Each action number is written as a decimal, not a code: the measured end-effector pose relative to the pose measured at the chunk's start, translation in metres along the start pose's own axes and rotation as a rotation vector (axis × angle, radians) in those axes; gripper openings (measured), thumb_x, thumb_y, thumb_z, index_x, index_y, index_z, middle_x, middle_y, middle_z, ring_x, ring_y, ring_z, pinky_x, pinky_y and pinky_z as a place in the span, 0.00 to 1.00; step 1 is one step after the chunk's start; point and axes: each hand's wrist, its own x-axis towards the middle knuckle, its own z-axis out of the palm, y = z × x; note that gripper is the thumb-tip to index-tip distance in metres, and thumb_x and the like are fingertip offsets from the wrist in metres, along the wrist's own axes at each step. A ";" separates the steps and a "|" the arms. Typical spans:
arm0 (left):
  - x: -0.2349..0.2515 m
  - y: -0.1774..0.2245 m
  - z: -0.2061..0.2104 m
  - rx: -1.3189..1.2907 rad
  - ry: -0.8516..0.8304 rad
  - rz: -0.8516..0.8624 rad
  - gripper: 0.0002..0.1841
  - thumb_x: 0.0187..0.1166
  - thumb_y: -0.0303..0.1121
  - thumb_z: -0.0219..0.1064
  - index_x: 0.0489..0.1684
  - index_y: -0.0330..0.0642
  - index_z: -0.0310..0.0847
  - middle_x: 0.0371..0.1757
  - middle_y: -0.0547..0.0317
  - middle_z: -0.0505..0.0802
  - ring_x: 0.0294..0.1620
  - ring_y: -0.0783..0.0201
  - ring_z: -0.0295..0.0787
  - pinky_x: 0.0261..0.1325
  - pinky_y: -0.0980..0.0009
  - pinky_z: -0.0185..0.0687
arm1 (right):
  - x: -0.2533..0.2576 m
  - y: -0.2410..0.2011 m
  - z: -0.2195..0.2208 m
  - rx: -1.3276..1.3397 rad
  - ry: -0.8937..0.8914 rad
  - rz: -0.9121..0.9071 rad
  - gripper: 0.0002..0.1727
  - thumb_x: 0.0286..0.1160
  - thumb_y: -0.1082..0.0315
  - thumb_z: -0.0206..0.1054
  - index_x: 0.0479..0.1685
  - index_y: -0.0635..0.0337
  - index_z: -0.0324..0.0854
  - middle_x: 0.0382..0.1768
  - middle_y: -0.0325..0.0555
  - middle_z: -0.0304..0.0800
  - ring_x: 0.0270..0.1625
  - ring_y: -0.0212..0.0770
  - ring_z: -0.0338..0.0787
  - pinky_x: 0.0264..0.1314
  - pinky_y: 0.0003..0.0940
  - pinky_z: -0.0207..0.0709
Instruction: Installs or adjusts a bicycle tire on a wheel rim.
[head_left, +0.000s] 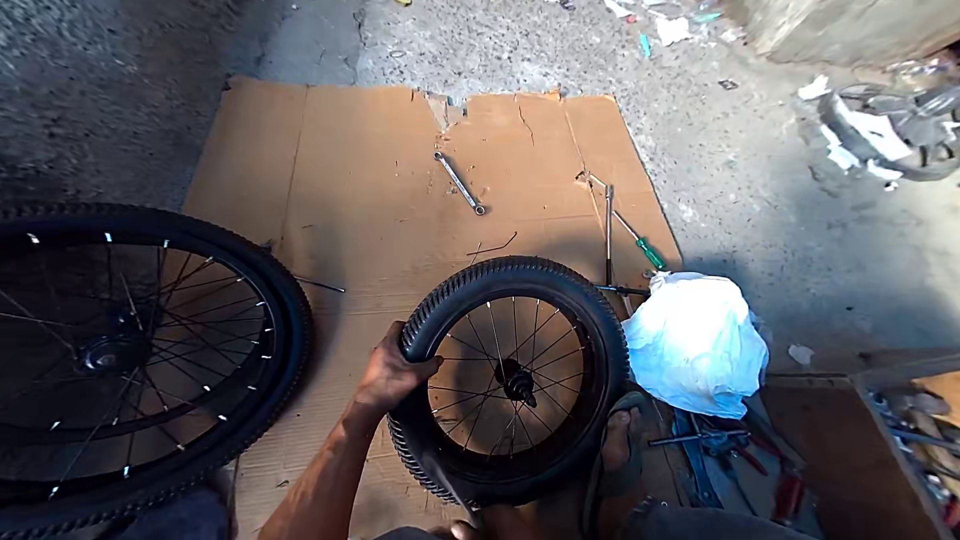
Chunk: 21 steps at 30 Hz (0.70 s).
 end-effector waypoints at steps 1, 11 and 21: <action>-0.002 0.000 0.000 -0.003 0.004 0.000 0.36 0.48 0.40 0.88 0.61 0.51 0.77 0.40 0.57 0.93 0.39 0.60 0.93 0.43 0.52 0.91 | -0.008 0.012 -0.012 -0.183 -0.066 0.010 0.34 0.87 0.40 0.55 0.39 0.66 0.88 0.34 0.59 0.91 0.42 0.56 0.92 0.50 0.62 0.84; -0.006 0.010 0.002 0.021 0.062 0.005 0.33 0.52 0.39 0.88 0.60 0.51 0.79 0.40 0.58 0.93 0.38 0.62 0.92 0.42 0.53 0.90 | -0.001 -0.041 -0.152 -0.744 -0.265 0.093 0.27 0.90 0.42 0.52 0.61 0.56 0.82 0.45 0.61 0.90 0.52 0.65 0.90 0.52 0.71 0.80; -0.011 0.016 0.002 0.057 0.071 0.027 0.31 0.55 0.38 0.86 0.61 0.50 0.78 0.40 0.58 0.93 0.36 0.61 0.93 0.40 0.54 0.90 | 0.050 -0.053 -0.181 -0.753 -0.564 0.159 0.22 0.88 0.50 0.58 0.45 0.62 0.85 0.34 0.57 0.85 0.37 0.56 0.86 0.39 0.61 0.75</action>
